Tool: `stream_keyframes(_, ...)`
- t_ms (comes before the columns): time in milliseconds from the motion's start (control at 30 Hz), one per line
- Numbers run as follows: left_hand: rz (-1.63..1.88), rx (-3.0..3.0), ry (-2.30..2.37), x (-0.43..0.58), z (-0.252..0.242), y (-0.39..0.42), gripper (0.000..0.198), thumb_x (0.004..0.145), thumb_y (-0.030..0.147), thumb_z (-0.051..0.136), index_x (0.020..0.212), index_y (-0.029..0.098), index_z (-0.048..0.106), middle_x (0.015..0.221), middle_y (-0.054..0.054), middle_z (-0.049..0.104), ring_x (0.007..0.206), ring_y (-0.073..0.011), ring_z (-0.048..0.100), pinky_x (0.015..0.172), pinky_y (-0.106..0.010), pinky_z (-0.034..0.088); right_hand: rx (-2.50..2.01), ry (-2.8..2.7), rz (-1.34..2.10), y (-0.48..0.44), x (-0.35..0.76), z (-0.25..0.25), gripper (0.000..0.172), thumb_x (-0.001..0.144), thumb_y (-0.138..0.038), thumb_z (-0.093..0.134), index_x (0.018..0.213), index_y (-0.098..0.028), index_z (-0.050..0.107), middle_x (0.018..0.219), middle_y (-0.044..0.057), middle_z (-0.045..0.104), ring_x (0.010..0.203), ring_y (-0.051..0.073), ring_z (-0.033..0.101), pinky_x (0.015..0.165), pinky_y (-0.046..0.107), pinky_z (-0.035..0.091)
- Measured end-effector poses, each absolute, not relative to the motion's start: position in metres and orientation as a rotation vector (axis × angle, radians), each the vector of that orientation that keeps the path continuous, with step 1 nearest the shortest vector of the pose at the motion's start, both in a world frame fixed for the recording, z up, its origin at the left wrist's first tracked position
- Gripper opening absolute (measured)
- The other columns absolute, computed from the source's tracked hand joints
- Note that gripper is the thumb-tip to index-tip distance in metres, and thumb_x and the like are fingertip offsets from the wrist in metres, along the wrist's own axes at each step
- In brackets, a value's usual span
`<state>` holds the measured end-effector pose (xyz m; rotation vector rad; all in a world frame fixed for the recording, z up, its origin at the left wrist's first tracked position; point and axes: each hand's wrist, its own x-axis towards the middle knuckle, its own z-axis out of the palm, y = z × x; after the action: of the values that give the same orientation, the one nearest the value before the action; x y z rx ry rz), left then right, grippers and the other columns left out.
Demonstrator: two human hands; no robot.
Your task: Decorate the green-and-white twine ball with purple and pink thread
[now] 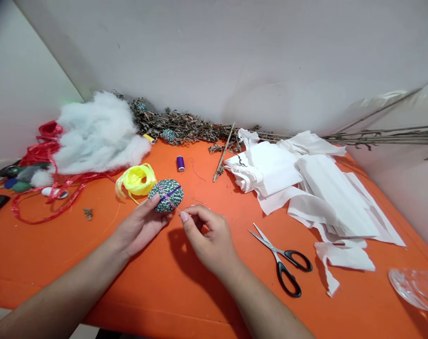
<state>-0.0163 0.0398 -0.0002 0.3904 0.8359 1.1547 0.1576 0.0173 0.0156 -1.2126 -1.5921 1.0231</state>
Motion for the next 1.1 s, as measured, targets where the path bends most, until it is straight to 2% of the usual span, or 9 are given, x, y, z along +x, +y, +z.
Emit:
stream_keyframes(100,1.143,0.406,0.819,-0.0165,0.0019,0.0410,0.028,0.080,0.028,0.076,0.103,0.017,0.066,0.099,-0.005,0.071,0.082,-0.0125,0.067,0.071,-0.021,0.055,-1.216,-1.606,1.020,0.0174,0.1572,0.0158,0.023,0.094,-0.035,0.055,0.082,-0.019,0.067,0.072,0.003,0.067,0.062,0.014,0.058,0.058,0.026,0.047)
stream_keyframes(267,1.092,0.342,0.824,-0.0160,0.0070,0.0429,0.031,0.089,0.038,0.064,0.111,0.017,0.062,0.101,-0.009,0.072,0.084,-0.0194,0.073,0.063,-0.022,0.059,-1.190,-1.615,1.020,0.0177,0.1577,0.0138,0.021,0.094,-0.034,0.055,0.085,-0.019,0.068,0.072,0.002,0.067,0.061,0.013,0.057,0.059,0.025,0.047)
stream_keyframes(433,1.085,0.386,0.815,-0.0164,0.0054,0.0401,0.030,0.080,0.022,0.075,0.106,0.017,0.061,0.098,-0.007,0.073,0.089,-0.0194,0.074,0.074,-0.023,0.060,-1.165,-1.620,1.047,0.0177,0.1576,0.0134,0.022,0.095,-0.034,0.055,0.088,-0.019,0.070,0.077,0.003,0.069,0.062,0.013,0.059,0.060,0.025,0.048)
stream_keyframes(567,1.088,0.374,0.816,-0.0167,0.0009,0.0403,0.031,0.081,0.031,0.074,0.106,0.017,0.062,0.100,-0.008,0.072,0.091,-0.0193,0.071,0.079,-0.028,0.059,-1.161,-1.625,1.053,0.0180,0.1576,0.0124,0.022,0.095,-0.035,0.055,0.088,-0.019,0.069,0.073,0.002,0.068,0.059,0.012,0.057,0.057,0.024,0.047)
stream_keyframes(667,1.145,0.374,0.819,-0.0166,-0.0008,0.0408,0.035,0.079,0.031,0.076,0.110,0.019,0.065,0.103,-0.006,0.071,0.090,-0.0145,0.068,0.075,-0.022,0.055,-1.177,-1.632,1.048,0.0180,0.1578,0.0103,0.023,0.095,-0.035,0.055,0.086,-0.019,0.068,0.070,0.001,0.065,0.058,0.012,0.054,0.056,0.024,0.045)
stream_keyframes(767,1.178,0.383,0.816,-0.0167,-0.0001,0.0408,0.032,0.076,0.027,0.079,0.106,0.019,0.068,0.103,-0.004,0.071,0.089,-0.0125,0.066,0.075,-0.020,0.054,-1.178,-1.639,1.055,0.0177,0.1580,0.0084,0.022,0.095,-0.034,0.055,0.086,-0.019,0.068,0.070,0.001,0.063,0.059,0.012,0.054,0.057,0.024,0.044)
stream_keyframes(933,1.157,0.333,0.813,-0.0164,0.0053,0.0434,0.028,0.083,0.032,0.072,0.106,0.017,0.065,0.101,-0.006,0.071,0.084,-0.0153,0.070,0.068,-0.022,0.059,-1.158,-1.625,1.079,0.0173,0.1583,0.0080,0.019,0.095,-0.032,0.055,0.088,-0.019,0.068,0.070,-0.001,0.063,0.058,0.011,0.053,0.056,0.023,0.043)
stream_keyframes(1033,1.126,0.293,0.818,-0.0165,0.0078,0.0454,0.033,0.089,0.043,0.063,0.108,0.016,0.062,0.097,-0.009,0.072,0.080,-0.0185,0.073,0.059,-0.021,0.059,-1.167,-1.625,1.095,0.0174,0.1585,0.0097,0.020,0.095,-0.032,0.055,0.088,-0.019,0.067,0.065,-0.002,0.059,0.054,0.010,0.050,0.053,0.023,0.040)
stream_keyframes(1100,1.124,0.285,0.807,-0.0174,0.0080,0.0453,0.034,0.089,0.044,0.063,0.109,0.017,0.061,0.095,-0.008,0.072,0.078,-0.0186,0.074,0.057,-0.020,0.059,-1.174,-1.639,1.082,0.0176,0.1586,0.0110,0.021,0.095,-0.032,0.054,0.086,-0.019,0.067,0.064,-0.002,0.058,0.054,0.010,0.049,0.053,0.023,0.040)
